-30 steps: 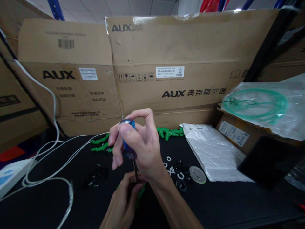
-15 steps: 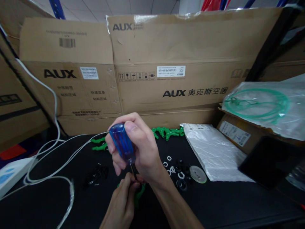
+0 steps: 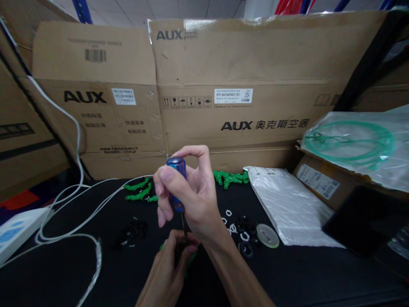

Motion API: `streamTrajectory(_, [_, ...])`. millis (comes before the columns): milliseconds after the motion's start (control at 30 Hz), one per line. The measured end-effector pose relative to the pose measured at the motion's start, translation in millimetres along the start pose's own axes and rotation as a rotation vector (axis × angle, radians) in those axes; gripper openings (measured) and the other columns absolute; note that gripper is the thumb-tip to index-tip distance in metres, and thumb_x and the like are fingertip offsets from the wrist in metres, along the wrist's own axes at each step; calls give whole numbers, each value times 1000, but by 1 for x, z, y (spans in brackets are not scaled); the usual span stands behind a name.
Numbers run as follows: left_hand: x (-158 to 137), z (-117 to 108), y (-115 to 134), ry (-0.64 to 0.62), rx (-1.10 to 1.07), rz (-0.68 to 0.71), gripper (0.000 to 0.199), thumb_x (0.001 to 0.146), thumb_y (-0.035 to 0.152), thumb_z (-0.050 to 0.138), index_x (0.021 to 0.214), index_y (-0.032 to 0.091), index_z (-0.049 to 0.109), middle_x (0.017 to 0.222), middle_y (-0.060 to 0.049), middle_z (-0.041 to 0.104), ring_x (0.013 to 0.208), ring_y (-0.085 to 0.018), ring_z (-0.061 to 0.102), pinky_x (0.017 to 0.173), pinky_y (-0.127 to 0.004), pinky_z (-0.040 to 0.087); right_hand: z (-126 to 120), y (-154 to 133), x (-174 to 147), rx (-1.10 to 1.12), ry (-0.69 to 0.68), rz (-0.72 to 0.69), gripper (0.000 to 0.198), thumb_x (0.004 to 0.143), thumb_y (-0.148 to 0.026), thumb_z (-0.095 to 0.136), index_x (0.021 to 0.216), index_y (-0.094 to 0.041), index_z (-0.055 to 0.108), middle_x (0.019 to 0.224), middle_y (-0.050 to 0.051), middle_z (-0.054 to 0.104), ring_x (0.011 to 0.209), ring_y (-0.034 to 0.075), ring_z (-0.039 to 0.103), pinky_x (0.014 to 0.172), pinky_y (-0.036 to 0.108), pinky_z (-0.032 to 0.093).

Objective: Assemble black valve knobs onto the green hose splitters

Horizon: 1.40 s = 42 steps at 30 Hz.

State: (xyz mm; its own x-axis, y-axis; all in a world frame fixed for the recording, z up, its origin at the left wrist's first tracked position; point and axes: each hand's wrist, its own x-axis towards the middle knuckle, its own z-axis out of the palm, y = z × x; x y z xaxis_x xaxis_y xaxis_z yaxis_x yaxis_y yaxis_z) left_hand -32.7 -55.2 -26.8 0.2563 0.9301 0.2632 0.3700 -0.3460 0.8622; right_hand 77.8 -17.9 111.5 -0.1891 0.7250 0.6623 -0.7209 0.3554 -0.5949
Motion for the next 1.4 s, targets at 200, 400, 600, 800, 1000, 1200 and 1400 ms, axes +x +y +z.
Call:
streamTrajectory(200, [0,-1,5,23,41,42,22,100,34,49,91,22,66,83,-5,77,70,-21,72,69,-29,58,1,-5,-3,62,-27,34,21,101,-42,55,110,-24,58,70,-7,47,41,4,36,38,16,42])
streamTrajectory(400, [0,2,6,55,96,132,32,101,33,44,86,23,71,74,-5,75,64,-21,70,67,-28,59,-1,-4,-1,30,-96,89,21,95,-36,65,99,-27,46,76,-7,59,43,6,50,42,19,49])
streamTrajectory(600, [-7,2,3,73,180,144,32,100,27,44,95,27,76,97,-6,81,89,-24,76,90,-33,58,-3,-4,-3,-11,11,90,26,96,-42,64,105,-29,43,61,-14,45,36,2,27,34,12,35])
streamTrajectory(800, [-9,1,11,39,72,26,26,101,31,46,108,24,70,101,-7,79,93,-25,74,90,-35,56,-4,-4,-5,-31,8,-19,16,103,-39,51,104,-23,57,68,-8,52,39,3,41,39,16,43])
streamTrajectory(1000, [-6,0,14,-3,-23,-57,13,99,29,51,94,22,61,93,-6,74,85,-21,70,77,-29,54,-1,-3,-6,-66,50,-36,23,98,-31,63,102,-30,40,66,-13,56,33,2,36,35,13,41])
streamTrajectory(1200, [-8,0,9,-28,45,15,23,104,26,41,97,22,62,91,-5,71,83,-20,66,79,-30,52,-3,-5,-6,14,-52,58,34,101,-49,47,107,-21,63,62,-7,50,38,5,35,38,18,44])
streamTrajectory(1400, [-11,0,10,4,101,62,29,103,21,39,101,26,67,92,-2,71,80,-20,64,88,-33,50,-4,-3,-5,12,-36,45,19,99,-40,57,100,-22,62,67,-7,56,38,4,45,38,16,46])
